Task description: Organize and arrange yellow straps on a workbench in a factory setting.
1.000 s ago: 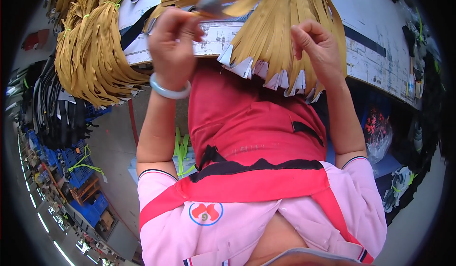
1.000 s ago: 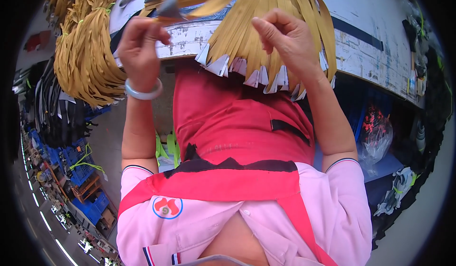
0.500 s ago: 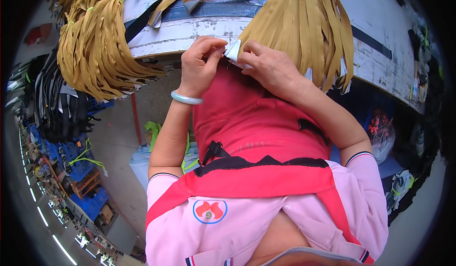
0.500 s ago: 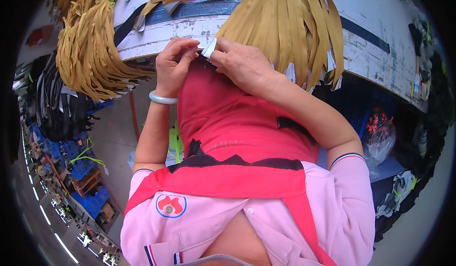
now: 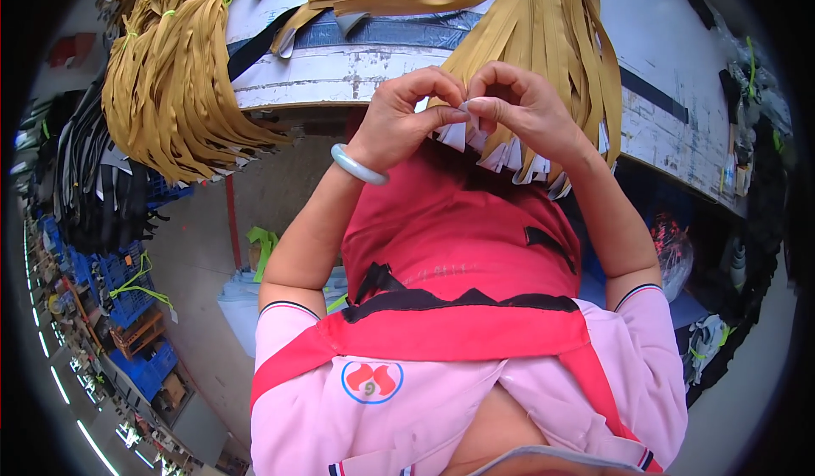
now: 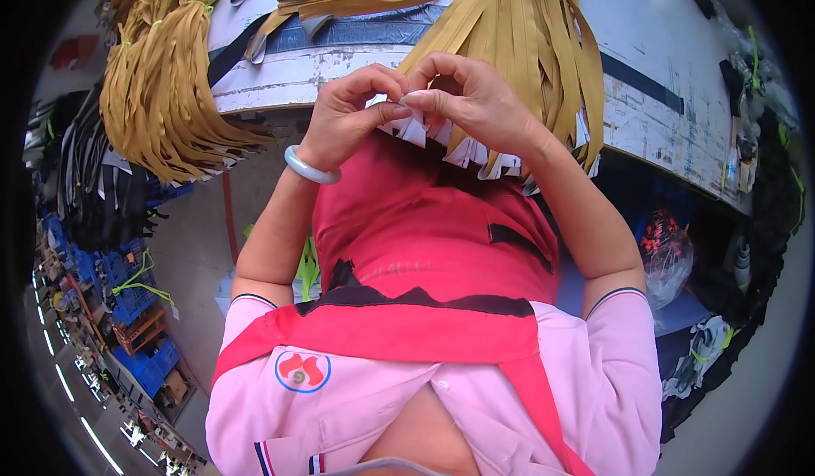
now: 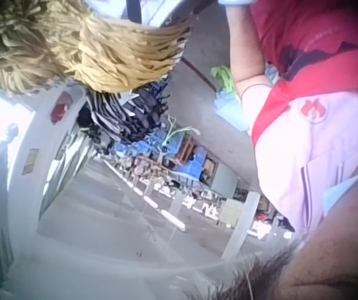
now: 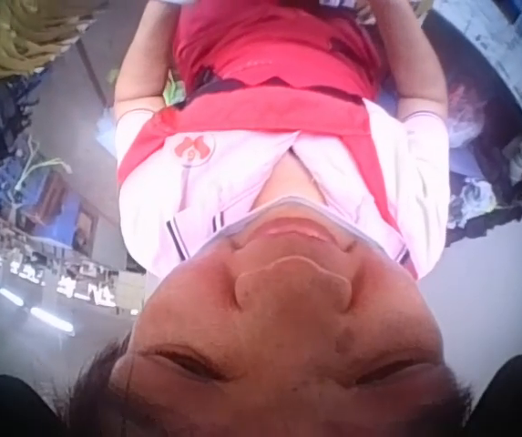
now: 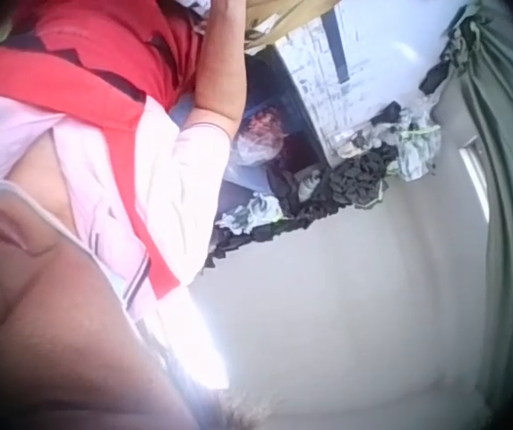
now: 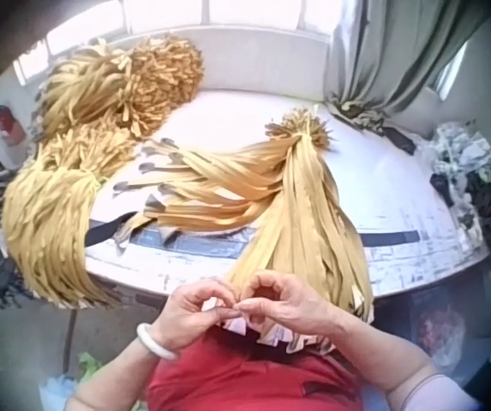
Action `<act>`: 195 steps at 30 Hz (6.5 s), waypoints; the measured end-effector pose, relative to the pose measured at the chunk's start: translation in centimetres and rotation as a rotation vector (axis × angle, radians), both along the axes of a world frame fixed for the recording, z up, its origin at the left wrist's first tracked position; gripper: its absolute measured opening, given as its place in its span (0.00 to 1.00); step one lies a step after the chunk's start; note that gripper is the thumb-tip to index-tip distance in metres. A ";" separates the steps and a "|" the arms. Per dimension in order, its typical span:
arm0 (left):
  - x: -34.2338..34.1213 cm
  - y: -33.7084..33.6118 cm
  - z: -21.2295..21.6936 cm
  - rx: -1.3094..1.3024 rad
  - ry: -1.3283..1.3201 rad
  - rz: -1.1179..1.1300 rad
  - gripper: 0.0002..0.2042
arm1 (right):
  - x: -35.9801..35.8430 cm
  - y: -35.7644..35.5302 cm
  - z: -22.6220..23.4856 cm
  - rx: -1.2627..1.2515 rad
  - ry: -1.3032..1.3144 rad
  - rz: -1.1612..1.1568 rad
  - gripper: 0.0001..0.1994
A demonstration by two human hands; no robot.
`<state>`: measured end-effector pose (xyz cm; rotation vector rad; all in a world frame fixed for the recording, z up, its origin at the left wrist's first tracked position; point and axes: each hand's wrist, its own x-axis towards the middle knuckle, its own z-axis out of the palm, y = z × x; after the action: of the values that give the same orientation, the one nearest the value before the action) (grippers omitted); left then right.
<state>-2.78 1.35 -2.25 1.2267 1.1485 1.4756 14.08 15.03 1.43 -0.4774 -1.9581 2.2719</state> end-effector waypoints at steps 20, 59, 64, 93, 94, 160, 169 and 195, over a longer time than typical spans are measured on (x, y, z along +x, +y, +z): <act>2.8 1.0 0.5 0.005 0.022 0.462 0.04 | -2.2 -1.1 0.9 0.944 0.187 -0.241 0.08; -9.1 -3.1 0.5 -0.017 0.267 0.723 0.06 | 3.7 0.7 -2.2 0.296 -0.218 -0.344 0.09; -0.8 -3.4 -1.2 -0.086 0.420 0.406 0.06 | 1.7 -3.1 -3.0 0.783 -0.192 -0.137 0.09; 1.4 0.9 -0.5 0.169 1.452 -0.289 0.09 | 5.3 -2.9 -3.5 0.472 -0.187 -0.216 0.05; 1.5 1.1 -0.5 0.149 1.469 -0.319 0.08 | 5.3 -2.8 -3.6 0.488 -0.180 -0.211 0.05; -1.3 2.9 2.6 -0.170 -0.227 -0.107 0.07 | 0.4 2.4 1.9 0.083 0.012 -0.023 0.07; 2.3 2.8 2.1 0.007 0.273 0.303 0.07 | -0.9 0.0 -2.7 0.989 0.178 -0.500 0.05; -13.4 -1.6 3.0 0.166 0.150 0.942 0.13 | 4.1 0.5 -3.0 0.121 -0.076 -0.466 0.11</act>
<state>-16.19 -0.21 0.77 0.9321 1.8816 2.2121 18.15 15.48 -1.60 -0.9063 -1.7685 1.8605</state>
